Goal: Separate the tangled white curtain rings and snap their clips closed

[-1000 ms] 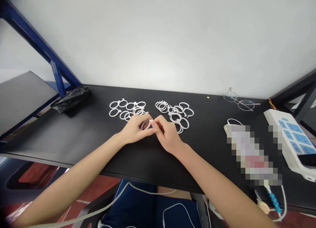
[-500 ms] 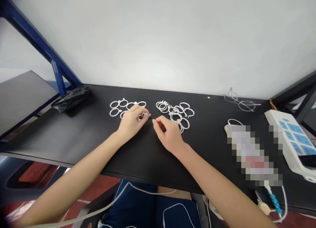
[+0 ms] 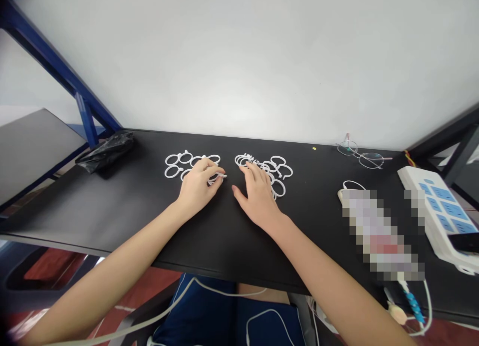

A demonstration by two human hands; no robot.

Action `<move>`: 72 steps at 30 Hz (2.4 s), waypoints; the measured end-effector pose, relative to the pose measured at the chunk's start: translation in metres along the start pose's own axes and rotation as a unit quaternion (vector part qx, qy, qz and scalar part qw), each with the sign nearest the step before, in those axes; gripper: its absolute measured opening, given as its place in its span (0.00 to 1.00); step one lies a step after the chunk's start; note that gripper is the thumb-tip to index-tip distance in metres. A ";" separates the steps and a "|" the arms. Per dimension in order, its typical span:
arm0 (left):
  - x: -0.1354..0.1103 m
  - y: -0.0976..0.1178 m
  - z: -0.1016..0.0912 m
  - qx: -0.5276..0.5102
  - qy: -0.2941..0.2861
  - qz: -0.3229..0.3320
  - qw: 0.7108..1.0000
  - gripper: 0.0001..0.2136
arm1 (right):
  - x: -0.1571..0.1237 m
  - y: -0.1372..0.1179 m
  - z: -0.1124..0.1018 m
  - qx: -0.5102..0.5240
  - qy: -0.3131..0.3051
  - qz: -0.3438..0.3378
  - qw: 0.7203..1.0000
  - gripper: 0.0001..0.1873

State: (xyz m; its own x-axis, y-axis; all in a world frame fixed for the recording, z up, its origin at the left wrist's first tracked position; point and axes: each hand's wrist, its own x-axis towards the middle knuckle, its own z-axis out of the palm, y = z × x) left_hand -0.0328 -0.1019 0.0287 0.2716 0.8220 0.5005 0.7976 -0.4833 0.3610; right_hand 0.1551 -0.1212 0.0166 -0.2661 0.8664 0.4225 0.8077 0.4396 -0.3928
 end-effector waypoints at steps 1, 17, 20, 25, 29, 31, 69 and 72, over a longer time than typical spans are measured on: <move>0.000 -0.001 0.000 0.003 0.007 0.008 1.000 0.08 | 0.001 0.002 -0.001 -0.001 0.002 0.001 1.000 0.22; 0.002 -0.012 0.007 0.045 0.027 0.002 0.999 0.07 | 0.013 0.014 -0.006 -0.089 -0.140 -0.015 0.986 0.33; 0.002 -0.013 0.008 0.039 0.033 0.003 0.999 0.07 | 0.013 0.015 -0.005 -0.079 -0.123 -0.020 0.989 0.31; 0.002 -0.013 0.006 0.031 0.037 0.007 0.999 0.06 | 0.012 0.016 -0.006 -0.021 -0.065 -0.025 0.997 0.17; 0.003 -0.011 0.005 0.025 0.040 0.005 0.999 0.06 | 0.012 0.017 -0.006 0.015 -0.031 -0.023 0.999 0.07; 0.003 -0.010 0.004 0.020 0.041 0.007 0.999 0.06 | 0.013 0.018 -0.006 0.024 -0.024 -0.027 0.999 0.04; 0.006 0.005 -0.001 -0.500 -0.153 -0.026 0.852 0.16 | 0.003 -0.010 -0.011 0.214 0.108 -0.115 0.964 0.07; 0.006 0.004 0.002 -0.545 -0.181 -0.050 0.817 0.18 | 0.002 -0.013 -0.011 0.215 0.108 -0.115 0.964 0.06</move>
State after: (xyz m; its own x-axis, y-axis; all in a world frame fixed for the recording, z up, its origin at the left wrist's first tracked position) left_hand -0.0275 -0.0983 0.0315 0.5333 0.8138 0.2311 -0.0735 -0.2276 0.9710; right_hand 0.1499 -0.1276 0.0311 -0.2582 0.6859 0.6804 0.4358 0.7112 -0.5516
